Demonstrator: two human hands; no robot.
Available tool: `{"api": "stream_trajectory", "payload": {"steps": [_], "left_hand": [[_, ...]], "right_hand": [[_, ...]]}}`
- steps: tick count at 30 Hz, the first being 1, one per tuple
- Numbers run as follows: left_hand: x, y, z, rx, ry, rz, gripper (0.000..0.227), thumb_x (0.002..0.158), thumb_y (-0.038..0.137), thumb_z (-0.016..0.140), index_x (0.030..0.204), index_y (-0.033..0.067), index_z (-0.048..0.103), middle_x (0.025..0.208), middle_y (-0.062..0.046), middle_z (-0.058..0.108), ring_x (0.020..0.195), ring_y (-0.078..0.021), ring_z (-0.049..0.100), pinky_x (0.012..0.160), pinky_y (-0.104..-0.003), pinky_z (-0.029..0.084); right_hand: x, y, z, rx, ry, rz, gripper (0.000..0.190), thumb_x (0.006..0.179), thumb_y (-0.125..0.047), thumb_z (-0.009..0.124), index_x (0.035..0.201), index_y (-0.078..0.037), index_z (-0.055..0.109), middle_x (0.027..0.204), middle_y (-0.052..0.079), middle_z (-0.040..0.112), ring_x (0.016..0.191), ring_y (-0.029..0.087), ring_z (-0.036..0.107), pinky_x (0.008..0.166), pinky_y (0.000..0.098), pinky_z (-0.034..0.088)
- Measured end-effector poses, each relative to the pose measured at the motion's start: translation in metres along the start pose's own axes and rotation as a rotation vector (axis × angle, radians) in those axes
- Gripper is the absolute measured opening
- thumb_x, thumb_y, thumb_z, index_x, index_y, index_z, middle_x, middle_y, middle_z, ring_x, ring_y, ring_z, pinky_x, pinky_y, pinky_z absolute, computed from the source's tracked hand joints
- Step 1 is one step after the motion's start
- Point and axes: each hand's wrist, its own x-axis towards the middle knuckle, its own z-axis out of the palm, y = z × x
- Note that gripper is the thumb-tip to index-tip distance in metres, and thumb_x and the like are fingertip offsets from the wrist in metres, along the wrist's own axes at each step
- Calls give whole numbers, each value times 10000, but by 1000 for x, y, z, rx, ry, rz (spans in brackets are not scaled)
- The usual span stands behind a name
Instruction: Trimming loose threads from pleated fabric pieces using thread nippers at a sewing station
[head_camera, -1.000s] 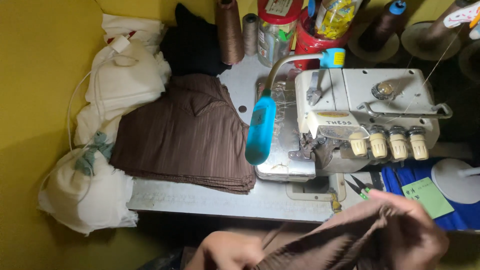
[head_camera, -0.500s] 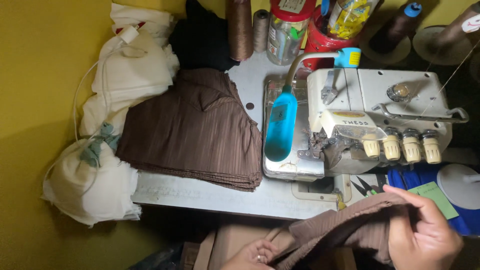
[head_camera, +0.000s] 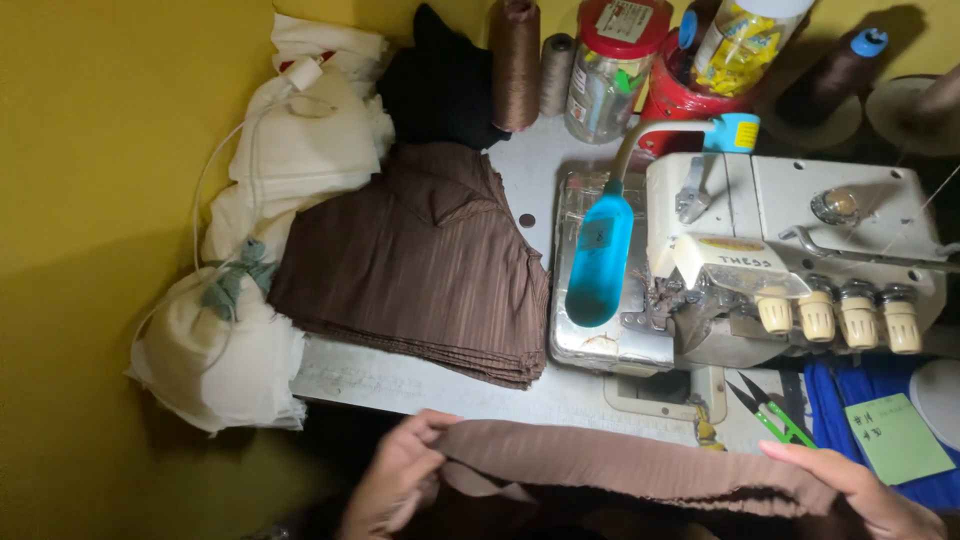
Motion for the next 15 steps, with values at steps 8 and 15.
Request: {"api": "stream_trajectory", "payload": {"steps": [8,15], "left_hand": [[24,154,6,634,606,739,365,606,-30,411,878,91,622,896,-1,620,848,-83,541,719,-191,427],[51,213,1,561,601,1390,398,680,-135,341,971,9,572,980,-68,529,954,-162,498,859,-271,443]], "right_hand": [[118,-184,73,-266,794,-297,236,725,32,467,860,-72,631,851,31,642,787,106,600,755,189,429],[178,-192,90,-274,964,-733,211,782,187,400,866,39,525,1059,234,525,980,290,549,867,314,432]]}}
